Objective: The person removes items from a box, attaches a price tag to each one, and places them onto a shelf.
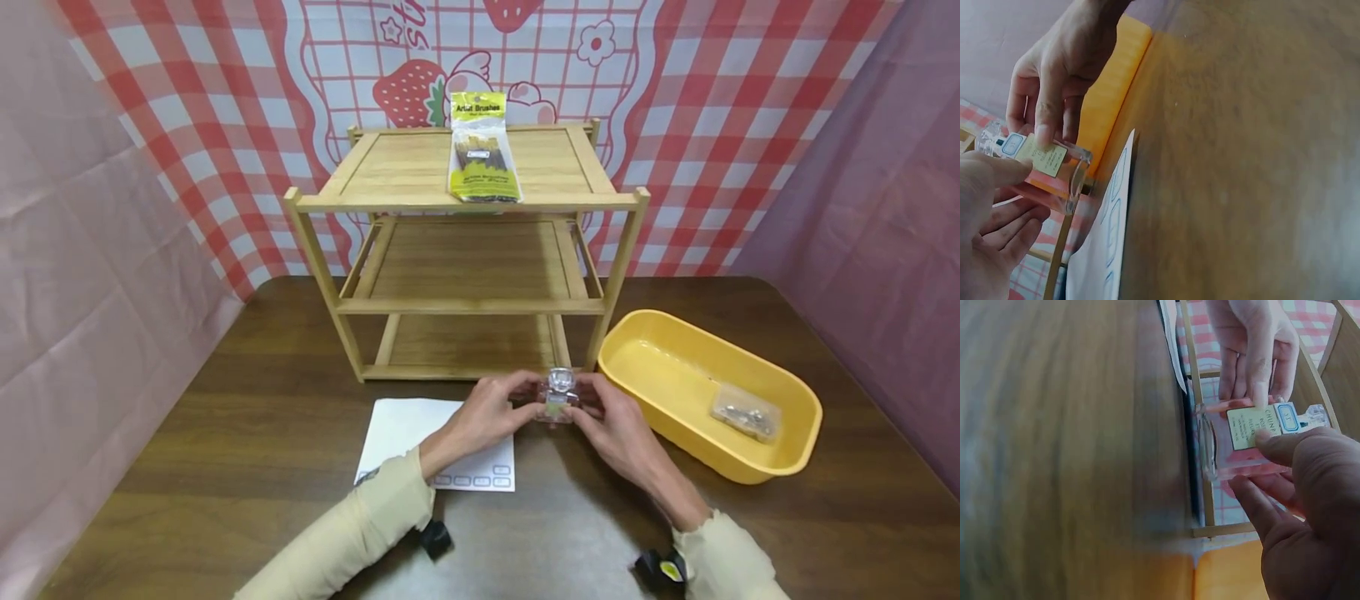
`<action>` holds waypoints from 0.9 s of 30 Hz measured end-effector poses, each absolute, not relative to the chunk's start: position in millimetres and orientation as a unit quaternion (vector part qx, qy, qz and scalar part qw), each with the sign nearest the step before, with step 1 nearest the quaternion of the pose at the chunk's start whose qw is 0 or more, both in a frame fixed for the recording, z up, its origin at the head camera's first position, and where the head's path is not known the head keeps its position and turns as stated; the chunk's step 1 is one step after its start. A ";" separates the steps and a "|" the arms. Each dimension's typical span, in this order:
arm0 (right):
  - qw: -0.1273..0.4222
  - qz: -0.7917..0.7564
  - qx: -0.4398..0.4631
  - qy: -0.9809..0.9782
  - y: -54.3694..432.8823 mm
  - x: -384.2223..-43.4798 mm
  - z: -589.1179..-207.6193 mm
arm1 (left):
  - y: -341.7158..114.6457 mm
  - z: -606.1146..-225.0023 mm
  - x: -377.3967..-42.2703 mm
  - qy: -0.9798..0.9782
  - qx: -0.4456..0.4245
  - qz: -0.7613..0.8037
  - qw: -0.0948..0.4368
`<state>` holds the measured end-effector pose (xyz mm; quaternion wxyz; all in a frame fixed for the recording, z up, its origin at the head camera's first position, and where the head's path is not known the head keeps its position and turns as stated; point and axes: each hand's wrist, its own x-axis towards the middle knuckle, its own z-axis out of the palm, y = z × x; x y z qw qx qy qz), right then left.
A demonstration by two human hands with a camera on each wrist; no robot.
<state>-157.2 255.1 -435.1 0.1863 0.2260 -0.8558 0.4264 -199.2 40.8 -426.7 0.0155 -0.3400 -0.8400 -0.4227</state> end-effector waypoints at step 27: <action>0.192 0.434 0.243 -0.846 248.1 -150.8 -395.5 | -12.8 -398.1 -193.1 -0.780 -0.367 -0.497 0.101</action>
